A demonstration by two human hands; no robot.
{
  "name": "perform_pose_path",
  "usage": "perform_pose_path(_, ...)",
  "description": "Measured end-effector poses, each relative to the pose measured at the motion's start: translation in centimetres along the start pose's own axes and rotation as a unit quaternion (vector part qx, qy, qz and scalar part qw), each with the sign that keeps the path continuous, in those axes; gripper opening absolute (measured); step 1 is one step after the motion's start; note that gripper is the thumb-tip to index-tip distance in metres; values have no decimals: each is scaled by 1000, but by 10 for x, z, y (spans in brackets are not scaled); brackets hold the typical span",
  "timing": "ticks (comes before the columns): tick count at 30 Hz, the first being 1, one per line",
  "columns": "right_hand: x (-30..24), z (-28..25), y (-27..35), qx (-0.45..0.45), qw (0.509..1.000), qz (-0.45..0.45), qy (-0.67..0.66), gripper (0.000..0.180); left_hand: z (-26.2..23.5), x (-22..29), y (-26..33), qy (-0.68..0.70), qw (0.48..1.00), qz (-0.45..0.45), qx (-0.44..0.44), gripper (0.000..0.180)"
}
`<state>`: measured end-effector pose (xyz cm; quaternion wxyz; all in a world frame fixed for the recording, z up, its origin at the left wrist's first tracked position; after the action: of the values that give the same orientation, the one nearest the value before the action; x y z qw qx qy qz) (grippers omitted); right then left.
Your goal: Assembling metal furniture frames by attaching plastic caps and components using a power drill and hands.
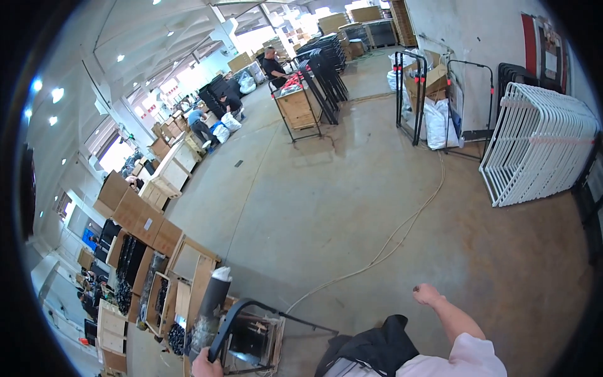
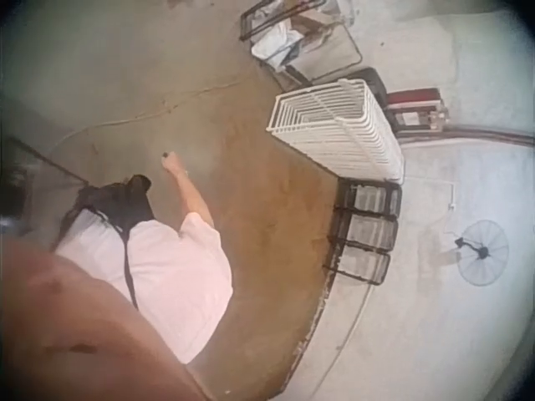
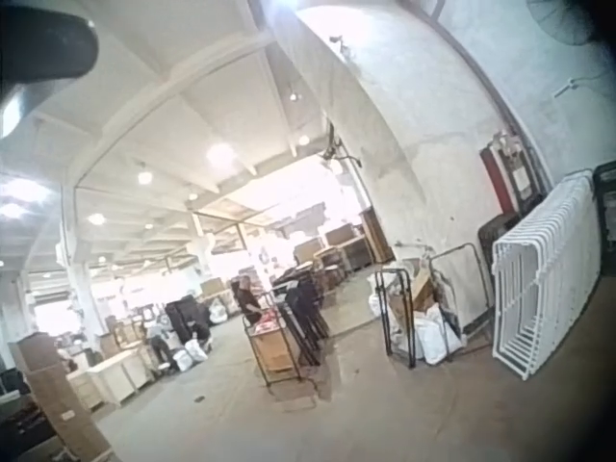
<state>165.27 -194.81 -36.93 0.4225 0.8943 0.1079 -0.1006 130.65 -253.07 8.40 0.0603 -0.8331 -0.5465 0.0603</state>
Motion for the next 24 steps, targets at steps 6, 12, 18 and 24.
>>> perform_pose_path(6, -10, -86, -59, 32, 994, 52, -86, 52, 41, 116, -167, 94, 982, 97, 135, 25)
perform_pose_path(12, 5, -134, -123, 2, 988, 108, -110, 48, 84, 247, -354, 148, 948, 193, 204, 32)
perform_pose_path(18, 145, -101, -190, -28, 915, 294, -275, 20, 109, 377, -548, 214, 920, 270, 185, 32)
perform_pose_path(24, 40, -124, -268, -34, 881, -62, -468, 24, 115, 468, -694, 204, 910, 301, 200, 31)
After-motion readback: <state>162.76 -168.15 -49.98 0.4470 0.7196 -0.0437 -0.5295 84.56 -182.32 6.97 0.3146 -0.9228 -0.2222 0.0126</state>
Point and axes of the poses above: each hand's wrist, its own y-axis away from the middle knuckle, its own z-axis out of the palm, x = y × z, the point moved 8 cm from there along -y, towards the middle knuckle, and after that the axes turned 9 degrees about z, right-handed, at the moved point
